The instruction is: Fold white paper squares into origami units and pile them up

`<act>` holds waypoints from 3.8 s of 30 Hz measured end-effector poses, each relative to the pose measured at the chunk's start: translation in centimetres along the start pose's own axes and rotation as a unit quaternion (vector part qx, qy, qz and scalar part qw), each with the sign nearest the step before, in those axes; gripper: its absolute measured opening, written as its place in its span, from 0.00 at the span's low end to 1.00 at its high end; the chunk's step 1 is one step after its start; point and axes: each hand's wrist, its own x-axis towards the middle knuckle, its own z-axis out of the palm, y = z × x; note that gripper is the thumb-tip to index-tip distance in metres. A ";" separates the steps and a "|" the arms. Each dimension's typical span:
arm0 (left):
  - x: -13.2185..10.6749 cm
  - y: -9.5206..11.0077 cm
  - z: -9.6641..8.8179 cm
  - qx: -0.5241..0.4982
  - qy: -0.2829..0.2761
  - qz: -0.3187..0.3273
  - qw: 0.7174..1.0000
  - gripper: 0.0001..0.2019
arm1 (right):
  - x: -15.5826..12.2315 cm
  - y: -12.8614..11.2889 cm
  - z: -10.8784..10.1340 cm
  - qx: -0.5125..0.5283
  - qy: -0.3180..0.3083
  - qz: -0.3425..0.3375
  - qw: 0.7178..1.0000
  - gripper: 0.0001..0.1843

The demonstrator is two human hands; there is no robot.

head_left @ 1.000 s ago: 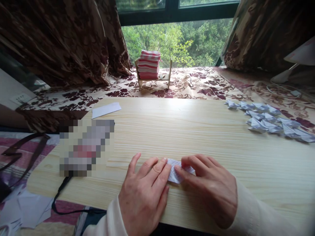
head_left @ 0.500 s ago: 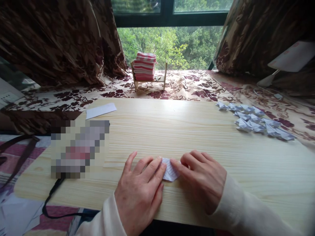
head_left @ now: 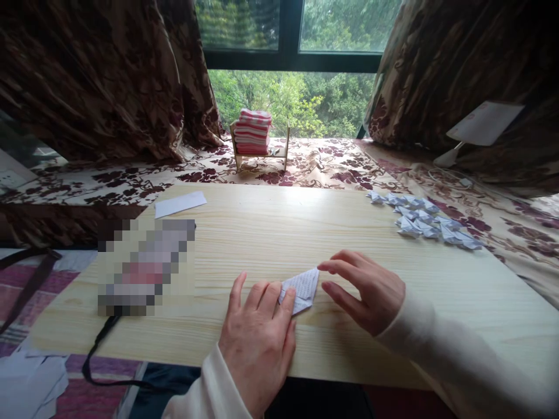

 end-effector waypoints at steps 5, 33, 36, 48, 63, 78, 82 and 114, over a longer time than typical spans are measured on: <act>-0.3 0.3 0.2 0.004 0.001 -0.005 1.000 0.17 | 3.0 -0.1 1.6 -0.009 -0.083 0.019 0.996 0.12; -0.5 -0.1 0.8 -0.031 0.011 -0.011 0.999 0.18 | 2.3 -1.4 2.0 0.080 -0.035 0.008 0.996 0.02; -0.6 -0.3 1.0 -0.038 0.021 -0.004 0.999 0.17 | 2.0 -1.8 2.5 0.114 -0.031 -0.011 0.993 0.02; -1.6 -0.6 1.1 -0.067 0.062 -0.016 0.996 0.16 | 2.0 -1.6 3.7 0.161 -0.042 0.000 0.986 0.08; -1.4 -0.3 0.8 -0.065 0.047 -0.028 0.996 0.16 | 2.1 -1.4 3.7 0.152 -0.042 -0.023 0.987 0.09; -1.2 -0.3 0.8 -0.061 0.047 -0.023 0.997 0.16 | 2.3 -0.7 3.4 0.191 -0.034 0.010 0.981 0.09; -1.3 -0.4 0.7 -0.060 0.041 -0.021 0.997 0.16 | 2.3 -0.5 3.3 0.205 -0.038 0.029 0.978 0.09; -1.4 -0.3 0.4 -0.057 0.037 -0.031 0.997 0.15 | 1.8 1.5 2.7 0.135 -0.021 -0.026 0.990 0.18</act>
